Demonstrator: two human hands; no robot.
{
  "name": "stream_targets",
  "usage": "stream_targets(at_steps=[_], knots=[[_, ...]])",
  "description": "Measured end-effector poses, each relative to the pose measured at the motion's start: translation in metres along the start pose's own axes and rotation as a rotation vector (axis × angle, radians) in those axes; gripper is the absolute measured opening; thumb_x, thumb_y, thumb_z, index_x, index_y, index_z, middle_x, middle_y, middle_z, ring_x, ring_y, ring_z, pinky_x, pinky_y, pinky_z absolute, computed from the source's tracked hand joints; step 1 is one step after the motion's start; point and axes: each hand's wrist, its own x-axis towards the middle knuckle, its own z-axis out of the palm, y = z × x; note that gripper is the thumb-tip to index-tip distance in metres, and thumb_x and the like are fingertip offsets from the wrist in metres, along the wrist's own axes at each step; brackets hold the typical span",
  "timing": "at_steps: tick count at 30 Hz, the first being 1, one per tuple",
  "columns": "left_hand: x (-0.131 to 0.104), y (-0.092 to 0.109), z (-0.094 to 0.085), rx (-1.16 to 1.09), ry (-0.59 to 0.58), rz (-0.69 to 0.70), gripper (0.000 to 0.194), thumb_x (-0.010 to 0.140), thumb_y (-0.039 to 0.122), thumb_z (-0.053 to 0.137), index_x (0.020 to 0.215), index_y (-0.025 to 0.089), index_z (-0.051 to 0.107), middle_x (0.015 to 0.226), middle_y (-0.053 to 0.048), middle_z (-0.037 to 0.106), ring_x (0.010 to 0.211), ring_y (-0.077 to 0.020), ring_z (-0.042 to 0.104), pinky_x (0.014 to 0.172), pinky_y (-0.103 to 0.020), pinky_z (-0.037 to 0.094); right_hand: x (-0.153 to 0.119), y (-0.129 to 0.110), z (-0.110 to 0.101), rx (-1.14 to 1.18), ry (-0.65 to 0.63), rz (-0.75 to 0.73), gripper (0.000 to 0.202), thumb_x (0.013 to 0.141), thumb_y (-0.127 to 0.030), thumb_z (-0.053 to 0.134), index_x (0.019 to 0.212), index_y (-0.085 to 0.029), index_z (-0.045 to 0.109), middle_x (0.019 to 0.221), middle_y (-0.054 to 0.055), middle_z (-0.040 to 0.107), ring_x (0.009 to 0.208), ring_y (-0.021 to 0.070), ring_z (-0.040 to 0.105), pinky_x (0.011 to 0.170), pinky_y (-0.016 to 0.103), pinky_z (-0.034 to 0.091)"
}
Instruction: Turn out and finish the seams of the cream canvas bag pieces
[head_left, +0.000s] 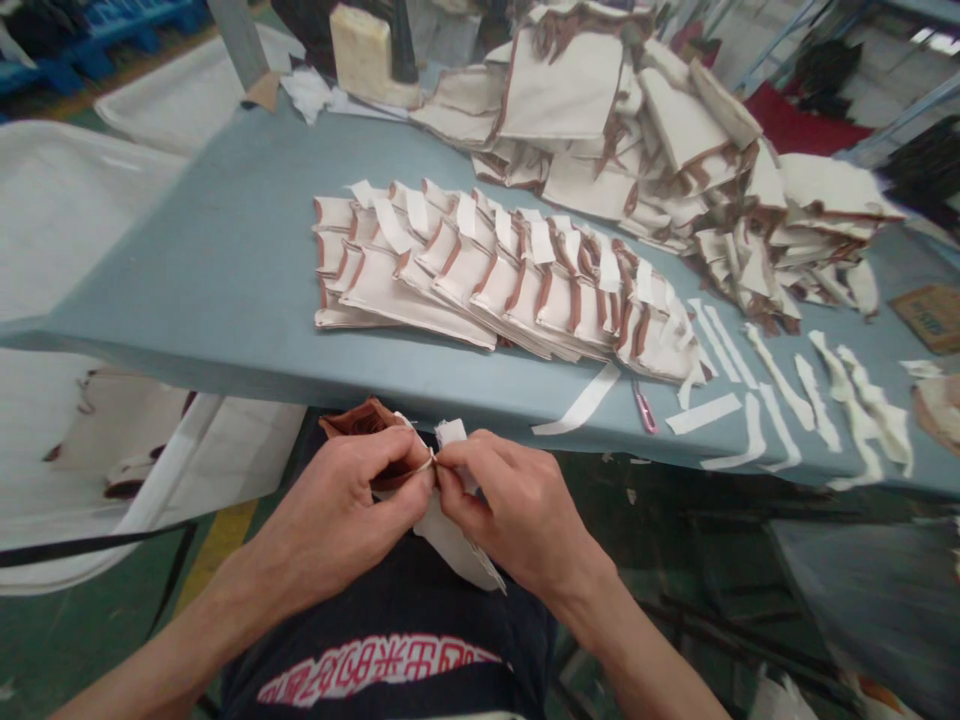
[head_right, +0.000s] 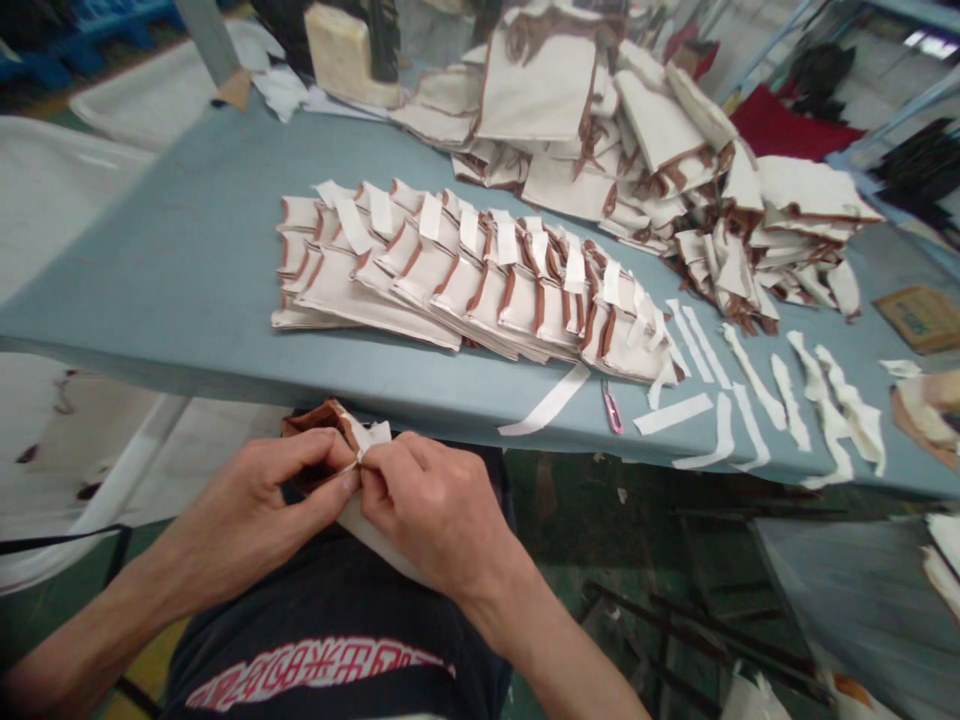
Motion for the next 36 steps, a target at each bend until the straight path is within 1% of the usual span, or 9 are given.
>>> stream_targets(at_steps=[5,7,9,14,20,24,27,31,36], knots=[[0.006,0.000,0.000,-0.179,-0.003,-0.072,0.032,0.090,0.039,0.059,0.068,0.019,0.072,0.065,0.000,0.067,0.063,-0.0167,0.059,0.056,-0.024,0.045,0.006,0.001,0.009,0.743,-0.122,0.654,0.016,0.087,-0.033,0.066,0.078,-0.020,0.069,0.067,-0.001,0.068,0.056,0.0121,0.055,0.054,0.023,0.042],[0.007,-0.002,-0.001,-0.236,-0.024,-0.090,0.032,0.088,0.040,0.060,0.070,0.019,0.075,0.065,0.000,0.068,0.062,-0.0171,0.060,0.056,-0.024,0.046,0.006,0.000,0.011,0.861,-0.142,0.763,0.020,0.083,-0.039,0.068,0.077,-0.020,0.069,0.068,-0.001,0.068,0.058,0.0124,0.054,0.056,0.023,0.044],[0.006,-0.003,-0.003,-0.261,-0.028,-0.109,0.029,0.086,0.039,0.060,0.071,0.019,0.076,0.065,0.000,0.070,0.062,-0.0172,0.061,0.056,-0.023,0.046,0.005,-0.003,0.012,0.842,-0.115,0.808,0.022,0.081,-0.041,0.070,0.078,-0.019,0.070,0.069,-0.001,0.068,0.059,0.0118,0.051,0.056,0.023,0.042],[0.001,-0.006,-0.005,-0.210,-0.036,-0.143,0.033,0.088,0.044,0.061,0.075,0.018,0.078,0.070,-0.002,0.072,0.065,-0.0189,0.062,0.056,-0.024,0.047,-0.001,-0.012,0.015,0.706,-0.064,0.762,0.025,0.085,-0.042,0.067,0.082,-0.018,0.075,0.071,0.000,0.070,0.057,0.0117,0.052,0.054,0.023,0.040],[-0.003,-0.010,-0.002,-0.090,-0.015,-0.108,0.035,0.093,0.041,0.057,0.075,0.019,0.077,0.077,-0.003,0.074,0.072,-0.0210,0.067,0.062,-0.026,0.050,-0.003,-0.020,0.022,0.482,0.059,0.523,0.016,0.090,-0.027,0.066,0.083,-0.017,0.077,0.074,0.002,0.077,0.063,0.0138,0.066,0.062,0.023,0.048],[-0.007,-0.010,-0.001,-0.118,0.036,-0.019,0.030,0.093,0.032,0.057,0.073,0.020,0.077,0.076,0.000,0.075,0.074,-0.0187,0.068,0.068,-0.025,0.051,-0.004,-0.017,0.027,0.519,0.081,0.616,0.018,0.090,-0.031,0.067,0.081,-0.018,0.076,0.072,0.002,0.077,0.059,0.0139,0.064,0.055,0.023,0.046],[-0.008,-0.010,-0.005,-0.187,0.050,-0.009,0.027,0.092,0.029,0.059,0.074,0.021,0.077,0.072,0.002,0.074,0.067,-0.0163,0.066,0.064,-0.023,0.050,-0.011,-0.015,0.028,0.568,0.107,0.692,0.020,0.092,-0.035,0.066,0.084,-0.019,0.076,0.070,0.001,0.075,0.056,0.0151,0.063,0.053,0.024,0.047],[-0.009,-0.009,-0.013,-0.191,0.027,-0.036,0.027,0.092,0.033,0.061,0.077,0.020,0.079,0.077,0.000,0.077,0.069,-0.0184,0.068,0.062,-0.023,0.052,-0.022,-0.021,0.031,0.443,0.144,0.583,0.021,0.092,-0.039,0.075,0.097,-0.019,0.078,0.081,0.004,0.081,0.067,0.0189,0.073,0.064,0.027,0.055],[-0.012,-0.010,-0.017,-0.126,0.036,-0.087,0.030,0.092,0.036,0.056,0.075,0.020,0.076,0.076,-0.002,0.075,0.072,-0.0207,0.068,0.067,-0.027,0.053,-0.024,-0.030,0.044,0.339,0.094,0.467,0.018,0.098,-0.033,0.069,0.086,-0.019,0.074,0.079,0.004,0.080,0.069,0.0180,0.074,0.067,0.027,0.052]])
